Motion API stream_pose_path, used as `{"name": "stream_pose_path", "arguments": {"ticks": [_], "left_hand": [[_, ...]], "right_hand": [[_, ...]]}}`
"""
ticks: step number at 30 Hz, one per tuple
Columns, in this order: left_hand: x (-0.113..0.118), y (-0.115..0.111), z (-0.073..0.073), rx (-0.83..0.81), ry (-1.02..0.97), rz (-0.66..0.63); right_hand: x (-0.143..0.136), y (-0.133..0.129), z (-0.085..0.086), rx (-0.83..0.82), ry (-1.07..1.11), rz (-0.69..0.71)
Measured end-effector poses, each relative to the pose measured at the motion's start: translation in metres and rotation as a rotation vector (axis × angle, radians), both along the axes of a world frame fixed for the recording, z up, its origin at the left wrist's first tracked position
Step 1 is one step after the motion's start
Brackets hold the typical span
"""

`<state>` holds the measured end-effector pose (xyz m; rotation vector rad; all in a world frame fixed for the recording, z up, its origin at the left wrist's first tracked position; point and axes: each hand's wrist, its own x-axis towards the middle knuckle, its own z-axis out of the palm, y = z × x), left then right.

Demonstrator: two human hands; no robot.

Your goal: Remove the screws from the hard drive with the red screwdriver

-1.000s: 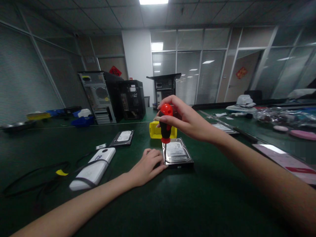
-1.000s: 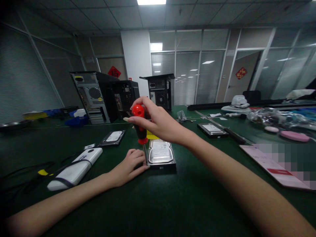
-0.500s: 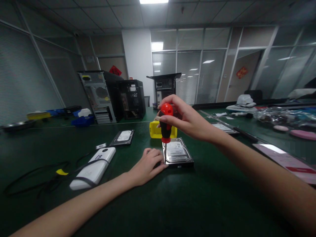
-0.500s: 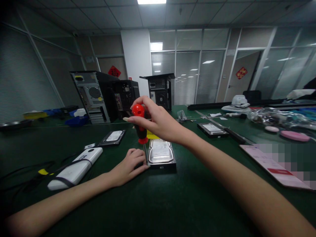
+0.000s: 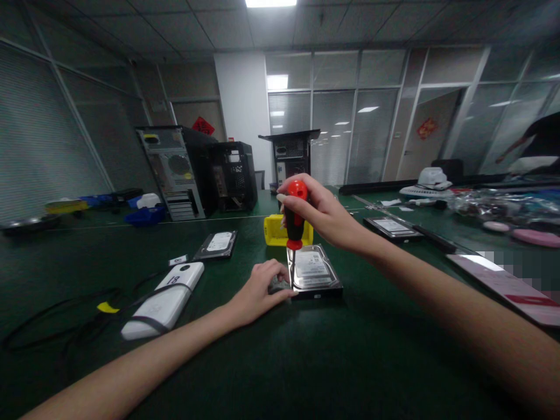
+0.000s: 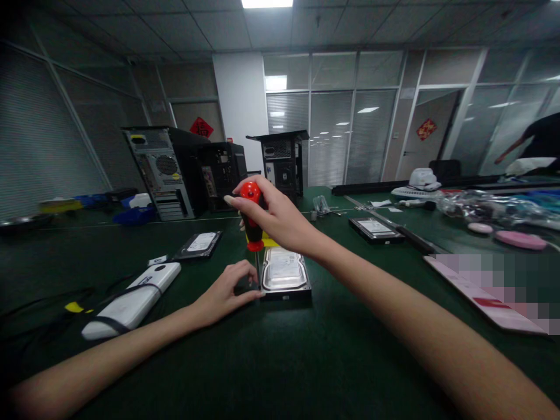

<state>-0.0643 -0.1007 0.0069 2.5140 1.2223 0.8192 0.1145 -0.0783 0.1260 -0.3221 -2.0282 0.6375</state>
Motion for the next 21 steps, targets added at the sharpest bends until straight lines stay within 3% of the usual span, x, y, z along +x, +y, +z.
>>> {"name": "stream_pose_path", "arguments": {"ticks": [15,21], "left_hand": [[0.006,0.008,-0.009,-0.367,-0.297,0.046],[0.007,0.008,-0.011,-0.495,-0.389,0.064]], "right_hand": [[0.002,-0.004,0.002,0.052,-0.04,-0.034],[0.0,0.0,-0.002,-0.007,0.001,-0.009]]}}
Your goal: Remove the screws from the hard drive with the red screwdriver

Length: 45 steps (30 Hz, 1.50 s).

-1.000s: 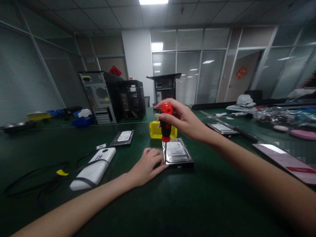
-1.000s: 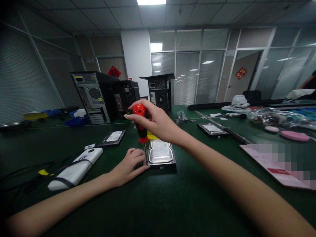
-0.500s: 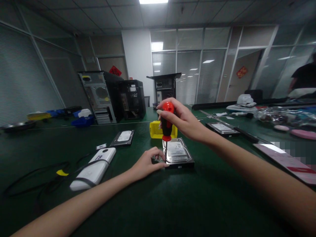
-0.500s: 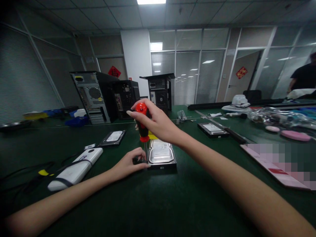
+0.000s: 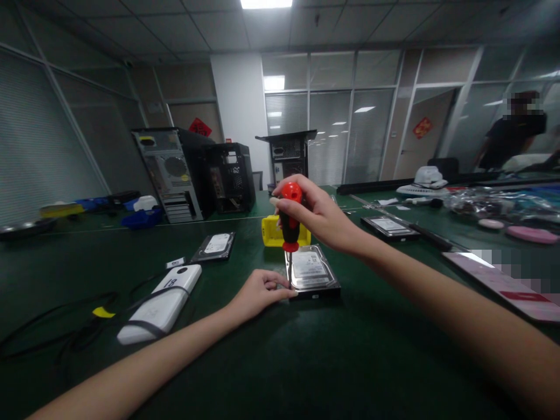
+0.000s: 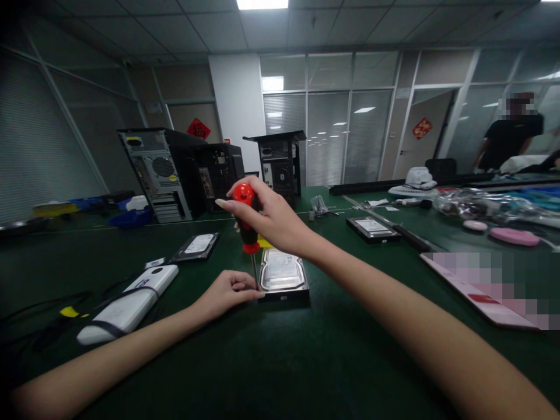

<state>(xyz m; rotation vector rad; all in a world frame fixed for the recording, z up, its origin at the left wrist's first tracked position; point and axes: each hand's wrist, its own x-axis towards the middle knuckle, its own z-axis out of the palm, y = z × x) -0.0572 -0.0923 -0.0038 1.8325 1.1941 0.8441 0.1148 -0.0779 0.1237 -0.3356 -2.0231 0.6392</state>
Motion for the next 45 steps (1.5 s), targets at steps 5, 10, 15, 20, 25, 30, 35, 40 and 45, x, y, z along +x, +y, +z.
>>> {"name": "stream_pose_path", "arguments": {"ticks": [5,10,15,20,25,30,35,40,45], "left_hand": [[0.0,0.0,-0.001,-0.007,-0.013,-0.002],[0.0,-0.001,0.0,-0.012,-0.02,-0.009],[0.001,-0.003,0.004,-0.018,-0.031,-0.017],[0.0,-0.003,0.005,-0.013,-0.014,-0.025],[-0.004,0.002,-0.003,0.02,0.02,-0.027],[-0.005,0.004,-0.005,0.058,0.037,0.004],[-0.003,0.0,-0.001,0.031,0.04,0.023],[0.0,-0.002,0.001,0.018,0.033,0.012],[-0.002,0.001,-0.001,0.024,0.03,0.004]], "right_hand": [[0.0,0.0,0.002,-0.149,0.023,0.113],[-0.002,-0.003,0.001,-0.394,0.042,0.289],[-0.007,-0.004,-0.004,-0.369,0.087,0.342],[-0.007,-0.005,-0.004,-0.277,0.066,0.263],[-0.007,-0.002,-0.005,-0.221,0.065,0.242],[-0.006,-0.001,-0.005,-0.207,0.055,0.241],[-0.006,-0.001,-0.005,-0.201,0.051,0.242],[-0.007,0.001,-0.006,-0.177,0.051,0.24],[-0.006,0.0,-0.005,-0.165,0.058,0.243]]}}
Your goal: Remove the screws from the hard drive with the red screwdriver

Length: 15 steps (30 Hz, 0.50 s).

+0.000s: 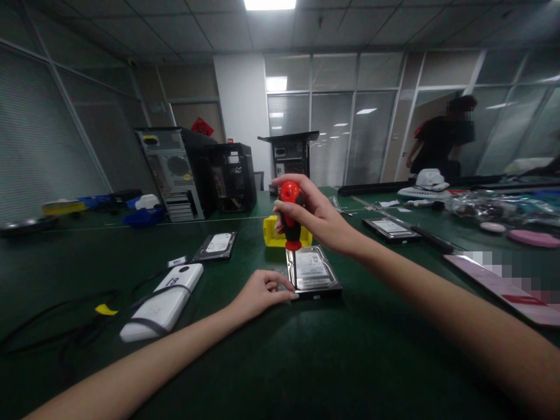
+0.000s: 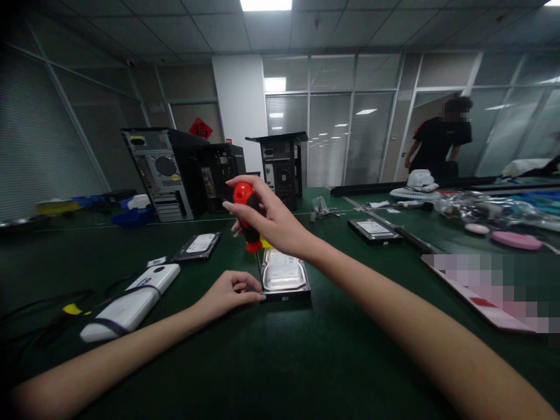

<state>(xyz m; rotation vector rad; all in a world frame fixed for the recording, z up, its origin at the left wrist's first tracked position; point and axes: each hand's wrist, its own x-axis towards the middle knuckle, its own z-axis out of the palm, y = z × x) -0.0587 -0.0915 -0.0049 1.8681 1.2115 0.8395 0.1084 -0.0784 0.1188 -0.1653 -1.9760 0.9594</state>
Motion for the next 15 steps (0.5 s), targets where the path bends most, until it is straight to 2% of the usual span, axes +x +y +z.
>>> {"name": "stream_pose_path", "arguments": {"ticks": [6,15], "left_hand": [[-0.0019,0.0002,-0.0011,0.005,0.0,-0.002],[0.0,0.0,0.0003,0.003,0.019,0.006]], "right_hand": [[0.0016,-0.0016,0.0023,-0.006,0.026,-0.001],[-0.002,0.0003,-0.0034,-0.001,0.003,-0.014]]}}
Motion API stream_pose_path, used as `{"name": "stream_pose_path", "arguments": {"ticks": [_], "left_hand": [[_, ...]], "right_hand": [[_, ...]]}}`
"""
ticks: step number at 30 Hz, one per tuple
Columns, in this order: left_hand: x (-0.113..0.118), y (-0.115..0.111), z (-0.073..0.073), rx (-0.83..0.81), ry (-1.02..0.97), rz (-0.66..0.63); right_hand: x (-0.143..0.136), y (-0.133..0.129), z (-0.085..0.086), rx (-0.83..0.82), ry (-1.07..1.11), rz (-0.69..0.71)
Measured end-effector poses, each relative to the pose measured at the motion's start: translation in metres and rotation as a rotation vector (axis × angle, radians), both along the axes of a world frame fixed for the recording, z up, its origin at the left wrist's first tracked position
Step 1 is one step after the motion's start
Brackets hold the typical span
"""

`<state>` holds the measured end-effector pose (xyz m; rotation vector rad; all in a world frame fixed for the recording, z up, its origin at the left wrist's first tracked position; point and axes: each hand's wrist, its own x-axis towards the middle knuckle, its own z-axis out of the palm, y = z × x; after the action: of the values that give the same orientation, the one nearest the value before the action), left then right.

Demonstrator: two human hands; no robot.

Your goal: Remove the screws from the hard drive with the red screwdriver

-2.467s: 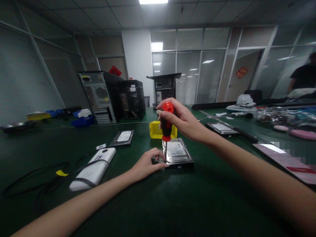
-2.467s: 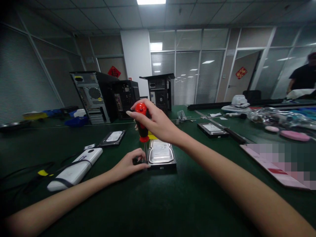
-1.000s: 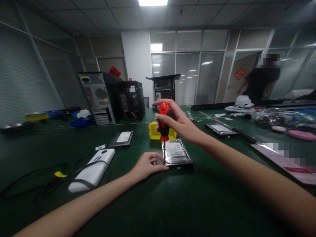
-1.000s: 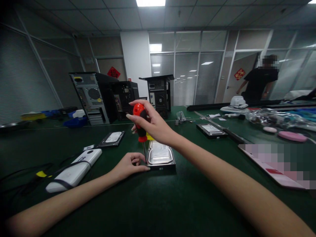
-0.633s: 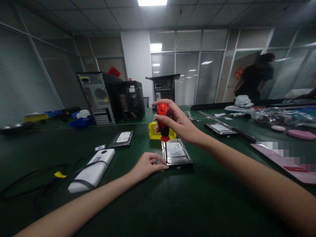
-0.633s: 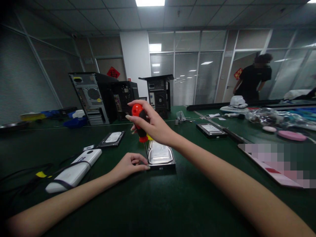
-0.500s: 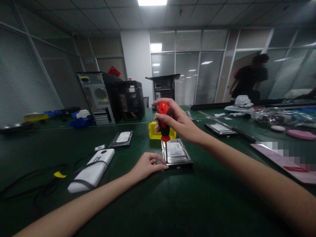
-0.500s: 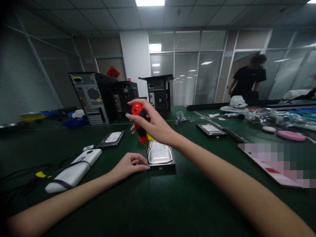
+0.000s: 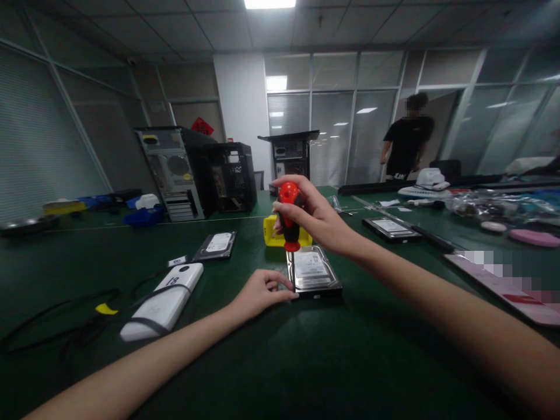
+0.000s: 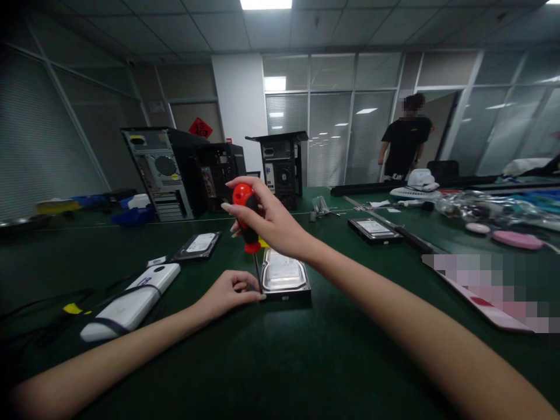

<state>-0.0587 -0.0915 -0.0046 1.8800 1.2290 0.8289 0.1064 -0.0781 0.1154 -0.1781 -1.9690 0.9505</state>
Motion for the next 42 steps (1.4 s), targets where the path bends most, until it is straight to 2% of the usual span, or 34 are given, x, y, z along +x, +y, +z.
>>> {"name": "stream_pose_path", "arguments": {"ticks": [33,42], "left_hand": [[-0.0006,-0.0017,0.0015,0.003,-0.033,-0.017],[0.0033,-0.0032,0.0065,-0.056,-0.034,-0.022]], "right_hand": [[0.0012,-0.0041,0.0026,0.031,0.019,-0.022],[-0.0017,-0.0039,-0.0015,0.077,0.033,-0.014]]}}
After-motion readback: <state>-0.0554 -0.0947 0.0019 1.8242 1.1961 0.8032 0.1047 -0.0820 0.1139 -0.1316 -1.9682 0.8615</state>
